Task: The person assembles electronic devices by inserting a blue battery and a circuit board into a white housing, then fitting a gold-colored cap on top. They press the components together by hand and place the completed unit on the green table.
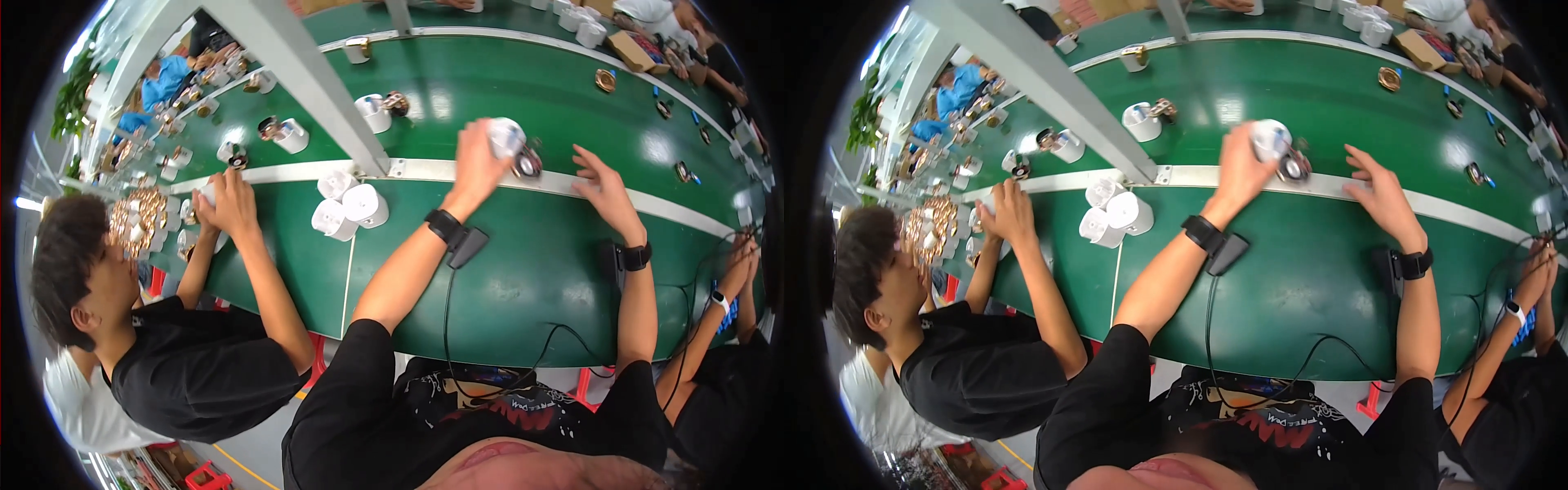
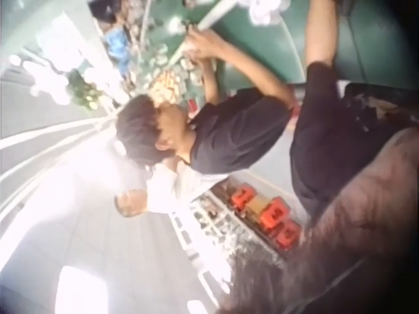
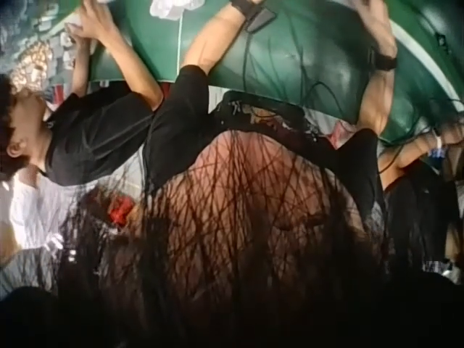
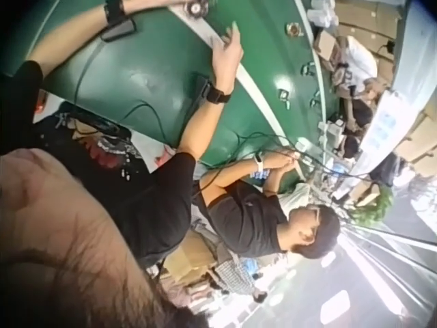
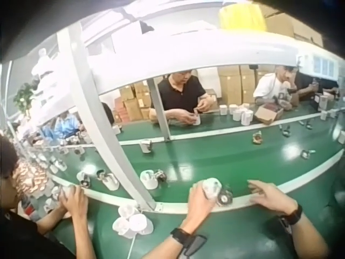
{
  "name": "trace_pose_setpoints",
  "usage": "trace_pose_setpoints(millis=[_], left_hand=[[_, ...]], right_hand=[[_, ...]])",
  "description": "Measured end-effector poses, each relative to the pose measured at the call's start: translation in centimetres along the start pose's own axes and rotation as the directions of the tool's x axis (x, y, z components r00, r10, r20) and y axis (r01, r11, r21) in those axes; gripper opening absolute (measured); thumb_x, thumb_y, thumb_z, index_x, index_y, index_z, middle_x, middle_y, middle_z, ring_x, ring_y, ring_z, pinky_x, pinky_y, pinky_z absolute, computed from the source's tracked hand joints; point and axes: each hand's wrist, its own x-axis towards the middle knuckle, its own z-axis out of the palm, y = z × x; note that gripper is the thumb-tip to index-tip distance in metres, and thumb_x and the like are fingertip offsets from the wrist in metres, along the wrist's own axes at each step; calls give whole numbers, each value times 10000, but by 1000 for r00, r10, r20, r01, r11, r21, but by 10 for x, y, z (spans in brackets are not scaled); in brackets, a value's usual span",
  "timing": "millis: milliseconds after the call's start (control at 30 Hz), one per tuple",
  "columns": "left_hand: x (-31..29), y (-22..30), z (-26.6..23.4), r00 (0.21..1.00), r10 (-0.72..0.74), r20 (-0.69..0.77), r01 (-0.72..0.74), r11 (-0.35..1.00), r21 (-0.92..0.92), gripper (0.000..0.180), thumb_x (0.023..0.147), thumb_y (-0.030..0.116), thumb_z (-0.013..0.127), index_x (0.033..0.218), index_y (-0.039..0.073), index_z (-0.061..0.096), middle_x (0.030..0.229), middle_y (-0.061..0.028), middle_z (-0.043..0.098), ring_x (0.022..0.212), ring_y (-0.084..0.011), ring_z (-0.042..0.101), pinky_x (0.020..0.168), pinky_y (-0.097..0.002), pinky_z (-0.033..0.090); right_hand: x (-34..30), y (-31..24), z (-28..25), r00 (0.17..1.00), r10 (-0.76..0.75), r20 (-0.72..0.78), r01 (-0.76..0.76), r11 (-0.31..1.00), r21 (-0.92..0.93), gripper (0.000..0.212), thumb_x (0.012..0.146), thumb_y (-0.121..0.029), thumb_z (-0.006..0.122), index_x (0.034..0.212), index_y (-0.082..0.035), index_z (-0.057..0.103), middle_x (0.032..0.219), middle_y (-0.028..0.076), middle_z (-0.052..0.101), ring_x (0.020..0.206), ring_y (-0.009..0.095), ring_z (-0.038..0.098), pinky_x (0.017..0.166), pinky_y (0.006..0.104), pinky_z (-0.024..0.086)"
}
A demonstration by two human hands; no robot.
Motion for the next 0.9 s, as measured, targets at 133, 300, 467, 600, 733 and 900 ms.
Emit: trace_pose_setpoints(millis=[133, 300, 467, 600, 733, 900], left_hand=[[5, -21, 11, 970, 47, -238, -28, 996, 82, 748, 713, 83, 813, 1336, -73, 430, 1169, -274, 562, 1078, -428, 530, 944, -481, 436], [6, -33, 12, 973, 73, -217, -45, 990, 132, 710, 775, 17, 746, 1379, -80, 385, 1202, -271, 534, 1109, -427, 529, 979, -470, 423], [6, -36, 7, 983, 31, -183, -11, 994, 106, 685, 796, 7, 731, 1388, -53, 393, 1256, -213, 514, 1106, -321, 569, 964, -391, 467], [4, -11, 9, 986, -109, -123, 120, 989, 85, 674, 803, -10, 713, 1393, -48, 388, 1268, -215, 508, 1100, -318, 573, 957, -396, 467], [4, -10, 9, 987, -84, -139, 91, 995, 42, 662, 812, -18, 698, 1394, -42, 385, 1263, -215, 511, 1098, -312, 575, 944, -406, 467], [3, -12, 6, 987, -82, -140, 95, 991, 91, 671, 803, -28, 694, 1396, -33, 380, 1265, -224, 509, 1120, -347, 563, 968, -417, 454]], right_hand=[[-18, -33, -18, 980, -178, -87, 198, 896, 397, 492, 898, -40, 554, 1385, 18, 510, 1321, 195, 608, 1133, 259, 636, 946, 365, 507], [-80, -128, -17, 704, -659, -265, 628, 403, 666, 490, 1015, -345, 510, 1270, 65, 593, 1178, 340, 627, 1067, 441, 647, 820, 451, 553], [-111, -150, -19, 608, -719, -337, 558, 85, 825, 496, 1002, -420, 545, 1165, 31, 671, 1126, 330, 652, 992, 429, 650, 768, 454, 550], [-120, -148, -32, 560, -779, -284, 552, 95, 828, 561, 981, -469, 547, 1111, 61, 676, 1134, 332, 640, 1078, 445, 582, 818, 475, 542], [-110, -152, -40, 439, -871, -221, 531, 52, 846, 631, 960, -519, 548, 1058, 90, 680, 1143, 335, 628, 1164, 460, 514, 868, 495, 534], [-94, -156, -44, 233, -963, -133, 497, 0, 868, 724, 934, -582, 550, 990, 127, 686, 1154, 338, 613, 1271, 479, 429, 930, 521, 524]])
